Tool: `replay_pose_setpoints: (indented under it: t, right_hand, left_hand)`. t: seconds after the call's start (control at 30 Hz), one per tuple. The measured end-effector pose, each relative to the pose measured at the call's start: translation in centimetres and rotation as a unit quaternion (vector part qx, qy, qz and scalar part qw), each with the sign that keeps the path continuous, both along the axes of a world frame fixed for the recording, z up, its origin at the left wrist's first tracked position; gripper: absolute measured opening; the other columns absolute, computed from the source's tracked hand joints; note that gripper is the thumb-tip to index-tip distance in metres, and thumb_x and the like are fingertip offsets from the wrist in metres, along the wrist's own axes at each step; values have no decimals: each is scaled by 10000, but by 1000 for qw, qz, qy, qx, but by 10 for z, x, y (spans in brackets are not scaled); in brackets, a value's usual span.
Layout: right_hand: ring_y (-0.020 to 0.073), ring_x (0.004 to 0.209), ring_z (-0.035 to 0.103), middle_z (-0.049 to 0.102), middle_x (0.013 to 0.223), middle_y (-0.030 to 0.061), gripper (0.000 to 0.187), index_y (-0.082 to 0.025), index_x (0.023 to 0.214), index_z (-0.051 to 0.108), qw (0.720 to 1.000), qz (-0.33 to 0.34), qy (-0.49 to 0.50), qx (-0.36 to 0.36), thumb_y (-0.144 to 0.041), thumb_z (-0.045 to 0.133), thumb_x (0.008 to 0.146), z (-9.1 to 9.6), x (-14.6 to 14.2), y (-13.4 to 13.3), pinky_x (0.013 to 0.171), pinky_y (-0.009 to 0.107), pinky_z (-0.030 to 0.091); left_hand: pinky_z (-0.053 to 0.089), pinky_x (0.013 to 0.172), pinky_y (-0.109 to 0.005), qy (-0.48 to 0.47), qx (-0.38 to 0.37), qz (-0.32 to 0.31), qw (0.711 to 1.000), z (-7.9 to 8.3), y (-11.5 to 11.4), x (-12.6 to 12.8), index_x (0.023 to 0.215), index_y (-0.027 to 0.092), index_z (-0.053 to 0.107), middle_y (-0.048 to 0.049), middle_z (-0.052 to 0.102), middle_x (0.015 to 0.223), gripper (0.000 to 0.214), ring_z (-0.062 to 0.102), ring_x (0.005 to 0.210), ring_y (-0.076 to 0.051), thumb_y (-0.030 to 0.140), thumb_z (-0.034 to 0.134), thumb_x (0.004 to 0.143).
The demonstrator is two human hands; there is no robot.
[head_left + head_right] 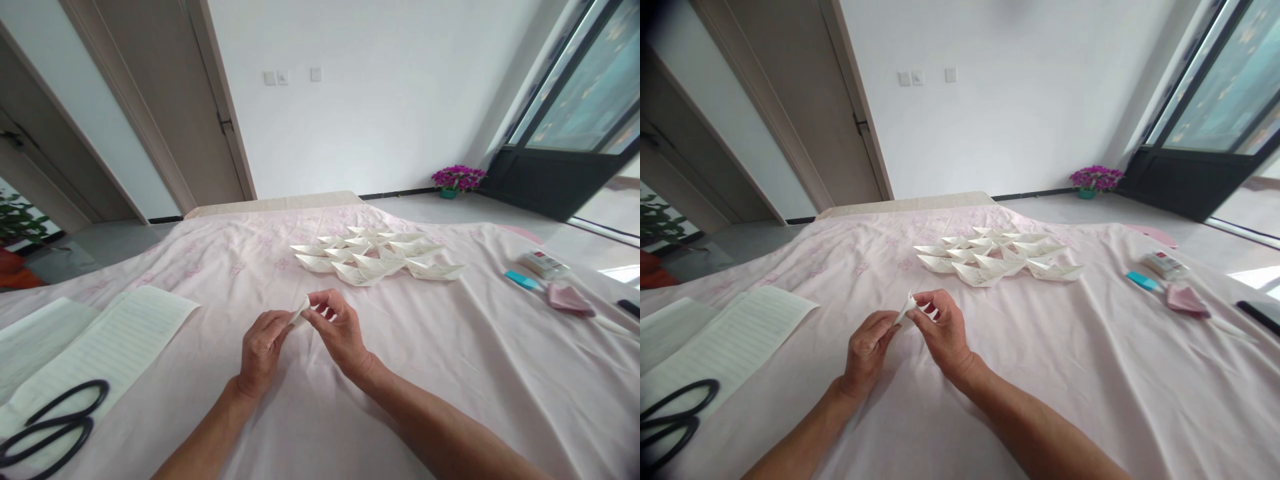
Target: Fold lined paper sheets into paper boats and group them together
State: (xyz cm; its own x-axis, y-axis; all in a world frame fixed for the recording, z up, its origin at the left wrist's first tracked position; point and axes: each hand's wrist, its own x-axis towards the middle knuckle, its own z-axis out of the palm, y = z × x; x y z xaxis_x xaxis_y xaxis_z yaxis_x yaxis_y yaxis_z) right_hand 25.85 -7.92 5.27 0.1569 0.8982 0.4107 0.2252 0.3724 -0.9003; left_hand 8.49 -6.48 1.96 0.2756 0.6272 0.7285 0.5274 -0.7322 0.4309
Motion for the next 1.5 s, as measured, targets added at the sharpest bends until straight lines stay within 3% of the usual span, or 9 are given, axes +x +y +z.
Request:
replay_pose_setpoints:
  t: [0.1,0.27,0.7,1.0,1.33,1.5]
  right_hand:
    - [136,705,577,652,841,-1,107,-239,869,694,1000,11,5,22,-309,734,798,2,-1,1,639,269,451]
    - [145,744,605,677,819,8,34,-255,860,723,996,10,6,87,-273,713,832,1,-1,4,625,260,460]
    - [159,765,634,663,843,34,89,-272,903,753,990,-6,-32,134,-287,674,866,-15,3,11,672,293,522]
    - [147,704,604,650,766,16,71,-238,806,676,986,-14,-71,151,-282,684,861,-13,6,10,589,266,465]
    - [134,679,564,603,761,7,91,-226,810,635,982,46,-108,148,-268,642,890,-9,12,12,622,263,468]
    - [126,726,592,609,817,24,74,-219,898,671,963,64,-149,213,-245,605,920,-7,14,11,646,239,472]
  left_hand:
    - [530,835,-293,42,63,4,997,9,11,-6,1163,251,668,-34,708,978,285,648,915,-167,145,576,915]
    - [521,889,-342,93,75,23,993,9,25,-12,1164,261,669,-41,719,1033,279,655,956,-188,164,566,923]
    - [525,810,-311,134,65,72,986,-5,14,4,1160,212,650,-62,714,971,250,649,890,-189,226,493,966]
    - [509,790,-297,129,60,76,987,-4,11,6,1201,200,621,-51,708,966,272,641,884,-187,189,523,948]
    - [503,794,-297,142,49,72,986,-7,11,2,1184,192,619,-51,708,976,252,639,887,-183,185,513,955]
    - [512,821,-318,164,66,57,983,0,11,-3,1203,212,617,-46,718,1019,278,639,907,-188,173,491,959]
